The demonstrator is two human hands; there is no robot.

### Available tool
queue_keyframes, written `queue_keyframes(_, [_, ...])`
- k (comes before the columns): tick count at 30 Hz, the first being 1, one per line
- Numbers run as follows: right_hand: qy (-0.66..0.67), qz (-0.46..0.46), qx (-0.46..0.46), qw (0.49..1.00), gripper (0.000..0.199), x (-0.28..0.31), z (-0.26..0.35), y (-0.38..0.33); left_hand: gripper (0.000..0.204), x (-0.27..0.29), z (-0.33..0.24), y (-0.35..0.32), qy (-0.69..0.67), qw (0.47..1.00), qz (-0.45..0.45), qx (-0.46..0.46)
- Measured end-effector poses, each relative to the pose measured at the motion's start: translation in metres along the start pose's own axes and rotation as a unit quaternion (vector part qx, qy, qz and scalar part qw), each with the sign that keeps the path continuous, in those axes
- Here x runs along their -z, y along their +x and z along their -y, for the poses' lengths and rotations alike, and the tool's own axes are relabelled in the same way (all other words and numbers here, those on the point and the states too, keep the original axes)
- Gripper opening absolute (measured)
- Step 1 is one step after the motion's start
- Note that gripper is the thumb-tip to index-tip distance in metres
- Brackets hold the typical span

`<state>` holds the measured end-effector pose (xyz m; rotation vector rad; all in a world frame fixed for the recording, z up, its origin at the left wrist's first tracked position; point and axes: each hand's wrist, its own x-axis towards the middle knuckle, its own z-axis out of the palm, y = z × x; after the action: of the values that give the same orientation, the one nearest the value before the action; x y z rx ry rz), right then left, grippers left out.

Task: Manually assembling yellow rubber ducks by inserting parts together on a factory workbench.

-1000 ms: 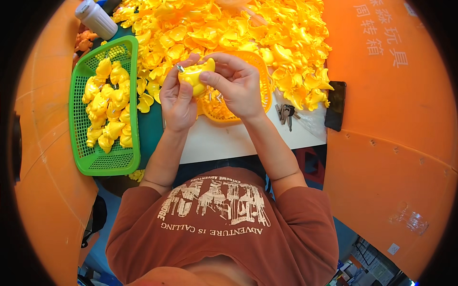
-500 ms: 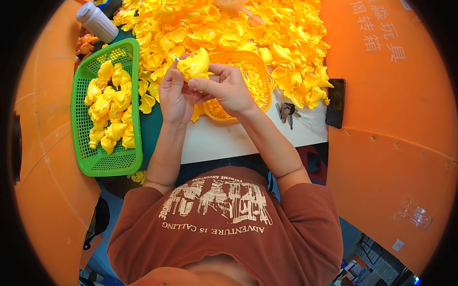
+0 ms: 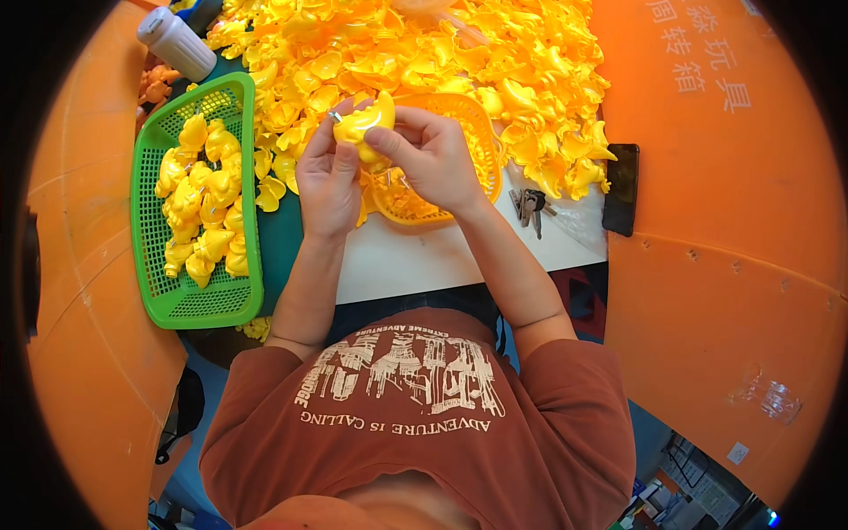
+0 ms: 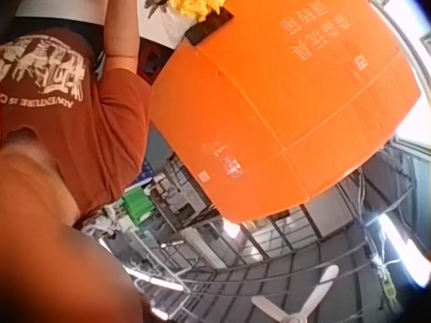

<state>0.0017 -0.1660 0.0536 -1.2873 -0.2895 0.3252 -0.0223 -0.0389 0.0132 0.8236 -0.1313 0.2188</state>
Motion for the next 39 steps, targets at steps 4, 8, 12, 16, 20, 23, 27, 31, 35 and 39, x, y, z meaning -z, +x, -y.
queue_keyframes(4, [0.012, -0.012, -0.047, 0.999, 0.031, 0.005, -0.002, 0.006, 0.052, 0.002, -0.001, 0.003, -0.008, 1.0, 0.013, -0.001])
queue_keyframes(8, [0.037, -0.049, -0.062, 0.996, 0.03, -0.002, 0.003, 0.004, 0.051, 0.003, 0.002, 0.002, -0.02, 1.0, -0.003, 0.017])
queue_keyframes(12, [-0.145, -0.069, 0.11, 0.981, 0.033, -0.003, -0.006, 0.003, 0.049, 0.003, -0.001, 0.002, -0.049, 0.998, -0.024, 0.045])
queue_keyframes(16, [-0.166, 0.009, 0.088, 0.982, 0.042, 0.0, -0.001, -0.002, 0.049, 0.003, -0.001, 0.001, -0.041, 0.998, -0.027, 0.03])
queue_keyframes(20, [-0.145, 0.037, 0.1, 0.984, 0.045, 0.004, -0.001, -0.001, 0.049, 0.007, -0.002, 0.002, -0.002, 1.0, 0.003, 0.008])
queue_keyframes(23, [-0.167, 0.046, 0.101, 0.98, 0.045, 0.005, 0.001, -0.003, 0.048, 0.008, 0.001, 0.001, 0.025, 1.0, 0.006, -0.009])
queue_keyframes(27, [-0.198, 0.052, 0.108, 0.973, 0.046, 0.004, 0.002, -0.002, 0.047, 0.007, 0.001, 0.001, 0.019, 0.999, 0.018, -0.037])
queue_keyframes(31, [-0.143, 0.033, 0.156, 0.977, 0.043, -0.003, -0.004, -0.002, 0.043, 0.003, -0.003, -0.001, -0.038, 0.999, 0.018, -0.034])
queue_keyframes(35, [-0.227, 0.02, 0.153, 0.962, 0.047, -0.009, -0.011, 0.0, 0.038, 0.002, -0.006, -0.001, 0.026, 0.999, -0.036, 0.012])
queue_keyframes(39, [-0.038, -0.026, 0.08, 0.996, 0.054, -0.01, -0.013, 0.003, 0.034, 0.0, -0.005, 0.0, -0.089, 0.992, -0.09, 0.024])
